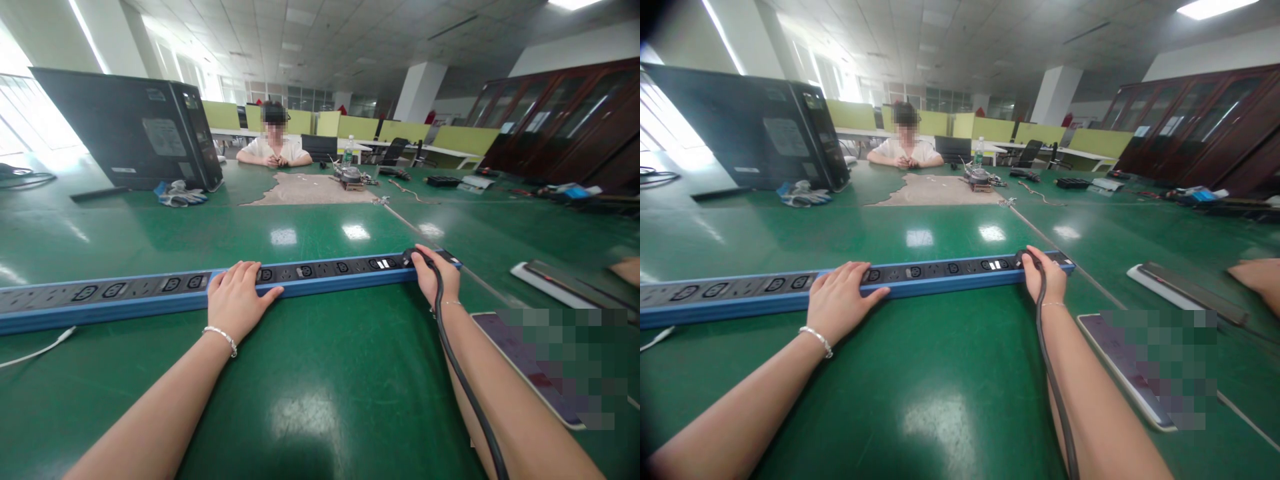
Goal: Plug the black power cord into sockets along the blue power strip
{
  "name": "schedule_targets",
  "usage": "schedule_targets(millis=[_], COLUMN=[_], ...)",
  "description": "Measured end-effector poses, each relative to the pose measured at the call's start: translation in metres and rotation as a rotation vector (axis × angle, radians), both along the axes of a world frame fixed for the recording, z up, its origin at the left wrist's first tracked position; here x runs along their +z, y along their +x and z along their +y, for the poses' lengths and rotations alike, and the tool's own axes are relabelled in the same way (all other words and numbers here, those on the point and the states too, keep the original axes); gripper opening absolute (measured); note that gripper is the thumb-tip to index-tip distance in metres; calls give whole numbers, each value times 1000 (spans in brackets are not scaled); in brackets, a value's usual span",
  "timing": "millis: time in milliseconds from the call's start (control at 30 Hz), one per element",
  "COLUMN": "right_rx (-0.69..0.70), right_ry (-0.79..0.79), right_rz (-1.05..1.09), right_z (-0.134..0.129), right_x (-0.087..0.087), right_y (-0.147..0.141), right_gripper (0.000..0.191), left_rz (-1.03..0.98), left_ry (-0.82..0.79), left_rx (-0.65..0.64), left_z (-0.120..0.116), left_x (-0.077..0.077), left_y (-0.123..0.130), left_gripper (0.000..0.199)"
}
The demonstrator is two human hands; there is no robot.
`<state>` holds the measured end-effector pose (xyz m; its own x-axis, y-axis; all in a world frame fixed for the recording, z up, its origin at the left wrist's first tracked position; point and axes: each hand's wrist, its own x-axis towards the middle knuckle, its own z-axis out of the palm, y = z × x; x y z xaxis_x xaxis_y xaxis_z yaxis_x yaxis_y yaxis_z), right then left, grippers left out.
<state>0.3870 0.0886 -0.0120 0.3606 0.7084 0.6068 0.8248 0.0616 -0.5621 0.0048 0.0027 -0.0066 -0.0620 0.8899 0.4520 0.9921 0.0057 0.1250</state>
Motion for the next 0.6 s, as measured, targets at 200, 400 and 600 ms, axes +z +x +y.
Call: schedule_targets(millis=[200, 400, 600], right_rx=[-6, 3, 45], right_ry=[-22, -27, -84], right_rz=[2, -87, -124], right_z=[-1, -4, -4], right_x=[1, 4, 7], right_y=[0, 1, 1], right_gripper=[42, 41, 40], left_rz=[-13, -1, 12], left_ry=[-8, 16, 23], left_rx=[3, -4, -3], left_z=[0, 0, 0], left_x=[1, -1, -2], left_y=[0, 0, -1], left_gripper=[61, 61, 60])
